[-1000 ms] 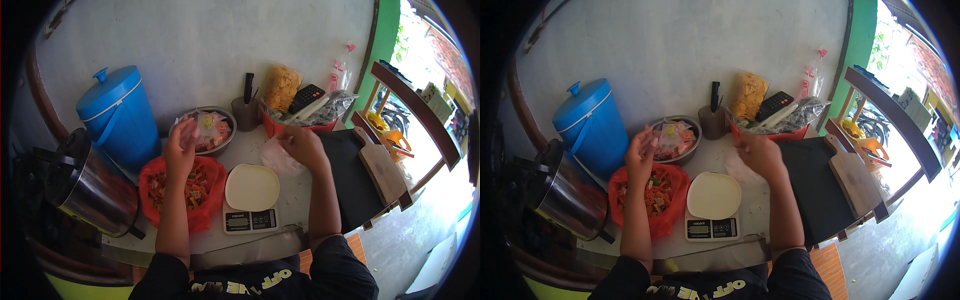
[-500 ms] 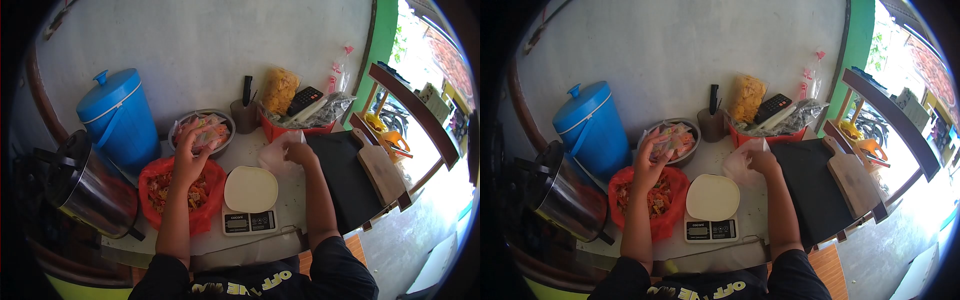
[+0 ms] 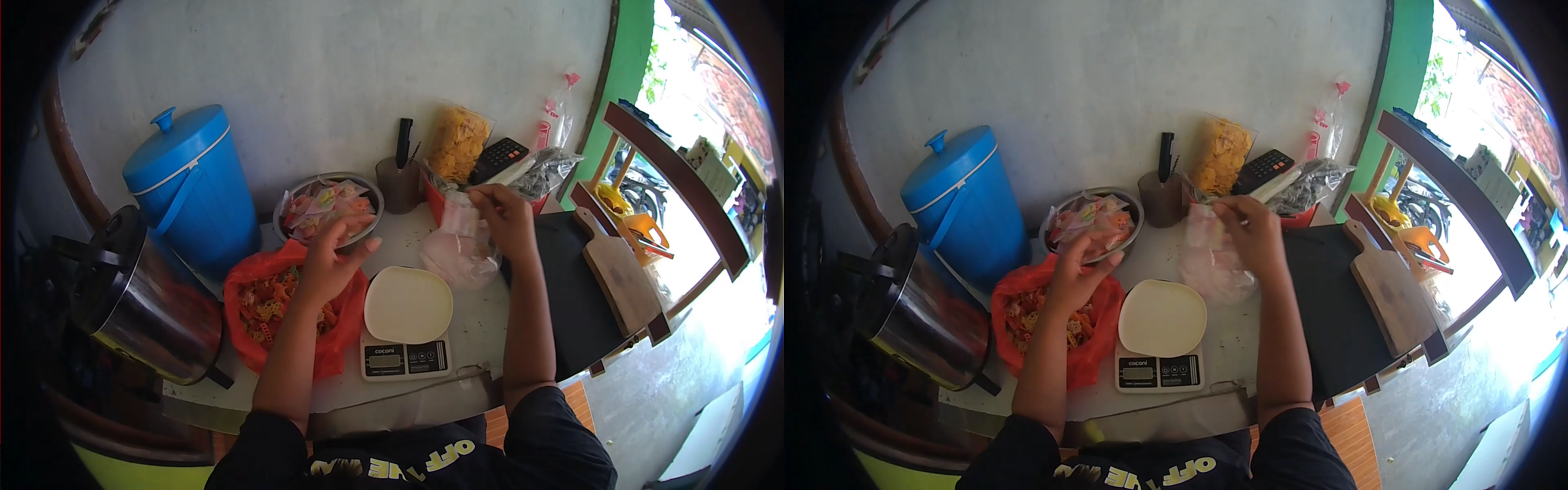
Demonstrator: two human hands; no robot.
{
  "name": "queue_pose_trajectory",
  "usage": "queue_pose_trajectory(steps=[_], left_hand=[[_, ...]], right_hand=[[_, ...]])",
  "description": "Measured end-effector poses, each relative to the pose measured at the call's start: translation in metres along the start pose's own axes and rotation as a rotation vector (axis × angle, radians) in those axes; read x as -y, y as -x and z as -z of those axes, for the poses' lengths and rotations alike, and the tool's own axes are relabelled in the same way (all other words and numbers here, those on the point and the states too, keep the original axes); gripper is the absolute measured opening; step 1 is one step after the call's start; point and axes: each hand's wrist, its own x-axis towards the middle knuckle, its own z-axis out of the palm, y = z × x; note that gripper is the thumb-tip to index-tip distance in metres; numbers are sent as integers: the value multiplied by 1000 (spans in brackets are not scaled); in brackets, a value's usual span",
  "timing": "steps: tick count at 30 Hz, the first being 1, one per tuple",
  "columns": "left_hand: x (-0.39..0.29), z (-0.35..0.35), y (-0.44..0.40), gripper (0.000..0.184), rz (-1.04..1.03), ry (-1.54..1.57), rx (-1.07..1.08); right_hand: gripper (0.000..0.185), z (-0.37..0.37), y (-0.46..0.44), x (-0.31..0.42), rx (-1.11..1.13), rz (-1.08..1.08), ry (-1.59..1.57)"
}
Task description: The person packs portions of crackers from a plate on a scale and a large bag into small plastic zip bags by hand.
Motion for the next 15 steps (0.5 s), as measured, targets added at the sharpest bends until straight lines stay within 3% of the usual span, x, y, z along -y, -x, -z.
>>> queue_pose_trajectory(steps=[2, 5, 9, 15], left_hand=[[-4, -9, 3, 35, 1, 16, 46], [-6, -19, 7, 28, 14, 50, 50], [-10, -10, 6, 21, -47, 59, -17], [0, 71, 4, 13, -53, -83, -334]], right_hand=[[15, -26, 6, 7, -4, -51, -245], [16, -61, 16, 2, 51, 75, -281], [20, -76, 29, 17, 145, -4, -332], [20, -89, 39, 28, 212, 70, -131]])
